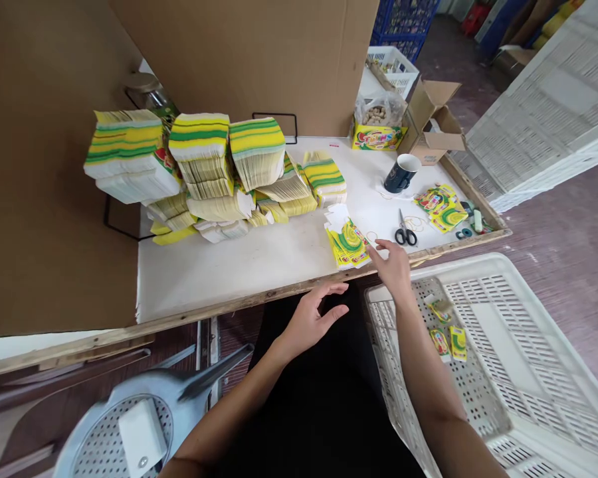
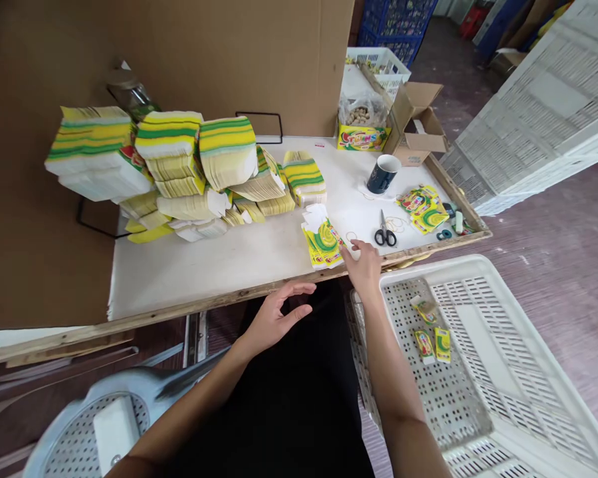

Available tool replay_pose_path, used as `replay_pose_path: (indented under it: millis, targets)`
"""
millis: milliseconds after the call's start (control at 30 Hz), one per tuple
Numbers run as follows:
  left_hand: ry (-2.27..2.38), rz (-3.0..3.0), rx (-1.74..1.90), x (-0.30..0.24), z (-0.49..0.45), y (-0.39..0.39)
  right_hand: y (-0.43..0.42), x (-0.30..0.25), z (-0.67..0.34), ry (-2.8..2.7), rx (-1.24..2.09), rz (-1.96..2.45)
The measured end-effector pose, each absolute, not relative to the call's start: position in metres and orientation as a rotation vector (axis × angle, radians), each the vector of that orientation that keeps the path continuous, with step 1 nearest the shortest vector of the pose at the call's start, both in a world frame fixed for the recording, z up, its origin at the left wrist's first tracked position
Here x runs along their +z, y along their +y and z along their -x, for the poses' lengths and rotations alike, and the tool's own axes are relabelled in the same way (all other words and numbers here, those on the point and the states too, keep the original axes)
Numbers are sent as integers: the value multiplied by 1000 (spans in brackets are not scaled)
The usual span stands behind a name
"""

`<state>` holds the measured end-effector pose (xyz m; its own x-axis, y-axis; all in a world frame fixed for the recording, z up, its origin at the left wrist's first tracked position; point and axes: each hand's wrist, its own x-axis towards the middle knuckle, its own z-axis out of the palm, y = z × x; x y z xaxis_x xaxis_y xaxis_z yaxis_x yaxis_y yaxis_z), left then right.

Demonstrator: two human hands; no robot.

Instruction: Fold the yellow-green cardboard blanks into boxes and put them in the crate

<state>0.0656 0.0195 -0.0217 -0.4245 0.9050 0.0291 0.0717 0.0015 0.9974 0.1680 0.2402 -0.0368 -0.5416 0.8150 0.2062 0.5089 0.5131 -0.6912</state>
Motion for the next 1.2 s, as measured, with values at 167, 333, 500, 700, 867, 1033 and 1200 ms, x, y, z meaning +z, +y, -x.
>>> replay_pose_path:
  millis: [167,333,500,700,867,1033,1200]
  targets:
    - [1683,-872,1586,-27,-45,1,246,-51,-142,-2082,840,1177]
    - [1469,-687,1780,-35,-34,7,203,-29,-160,-1526,1579,1009]
    - [1037,-690,1885,-39,-41,27,140,-17,-167,-1189,2074,943]
    - [879,-615,1816,-34,-43,23,118,-29,-171,-1271,2148,930]
    - [986,-471,1835,-34,-42,19,117,-32,-174,-1654,1874,917]
    - [1213,-384,1816,-41,-43,23,112,-35,-176,-1782,1777,985]
    - [1491,-476,1836,-34,-49,19,111,-33,-177,-1774,1703,995]
